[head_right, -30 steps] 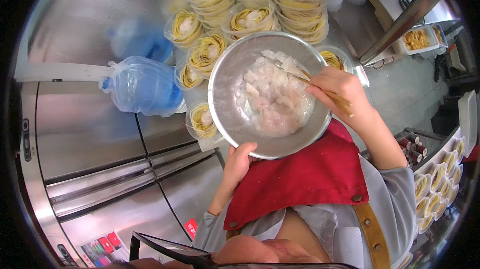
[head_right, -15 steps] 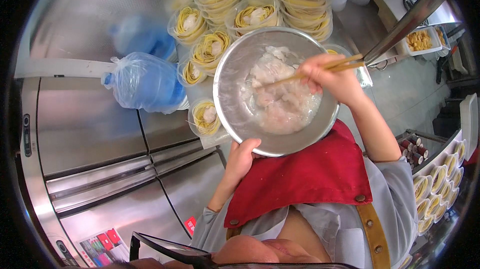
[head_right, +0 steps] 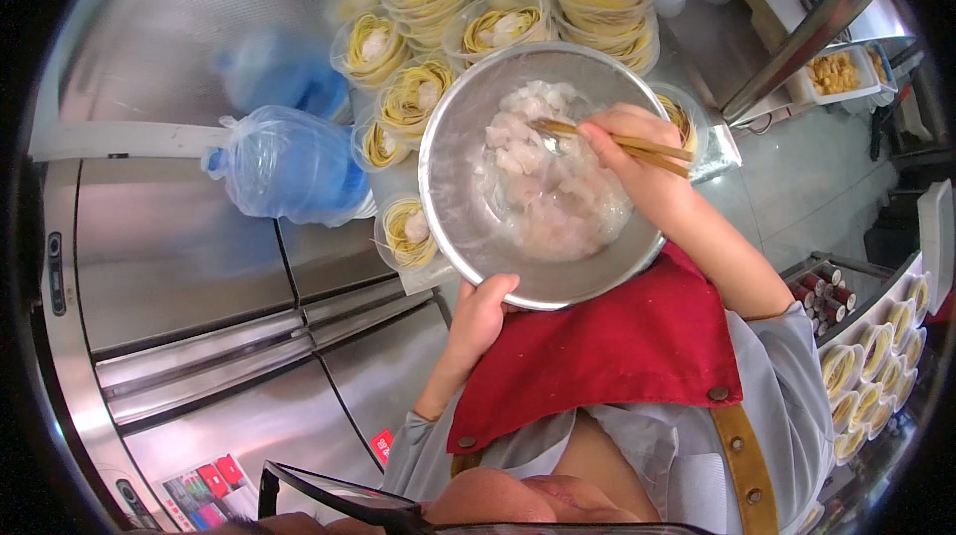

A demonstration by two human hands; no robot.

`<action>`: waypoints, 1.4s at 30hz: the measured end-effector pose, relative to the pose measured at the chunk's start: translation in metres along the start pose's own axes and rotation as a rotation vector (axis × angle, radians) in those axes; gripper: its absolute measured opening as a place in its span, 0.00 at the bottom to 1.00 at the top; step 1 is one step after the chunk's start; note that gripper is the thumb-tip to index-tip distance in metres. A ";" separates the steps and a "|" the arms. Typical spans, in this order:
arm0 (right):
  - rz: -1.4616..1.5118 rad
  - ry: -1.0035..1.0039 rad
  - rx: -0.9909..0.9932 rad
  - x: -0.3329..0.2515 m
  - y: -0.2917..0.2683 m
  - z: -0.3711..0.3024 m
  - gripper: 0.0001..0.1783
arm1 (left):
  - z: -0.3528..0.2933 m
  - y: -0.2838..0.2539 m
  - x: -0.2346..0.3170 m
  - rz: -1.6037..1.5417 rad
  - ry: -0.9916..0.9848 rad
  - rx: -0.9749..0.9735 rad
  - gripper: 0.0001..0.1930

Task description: The person uses chopsticks to pick up dumplings from a metal bowl and places them into individual plastic containers filled with noodles. The person repeats this process for multiple containers arranged on a stainless steel counter.

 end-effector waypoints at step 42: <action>0.186 -0.042 -0.333 -0.009 0.031 -0.022 0.04 | 0.000 0.001 0.008 -0.016 -0.043 0.000 0.20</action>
Point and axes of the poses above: each hand's wrist, its own z-axis towards the middle knuckle, its own y-axis out of the palm, x = y × z, the point moved 5 cm from there along z, towards the middle knuckle, and after that the axes turned 12 degrees about x, right-handed, at the moved point
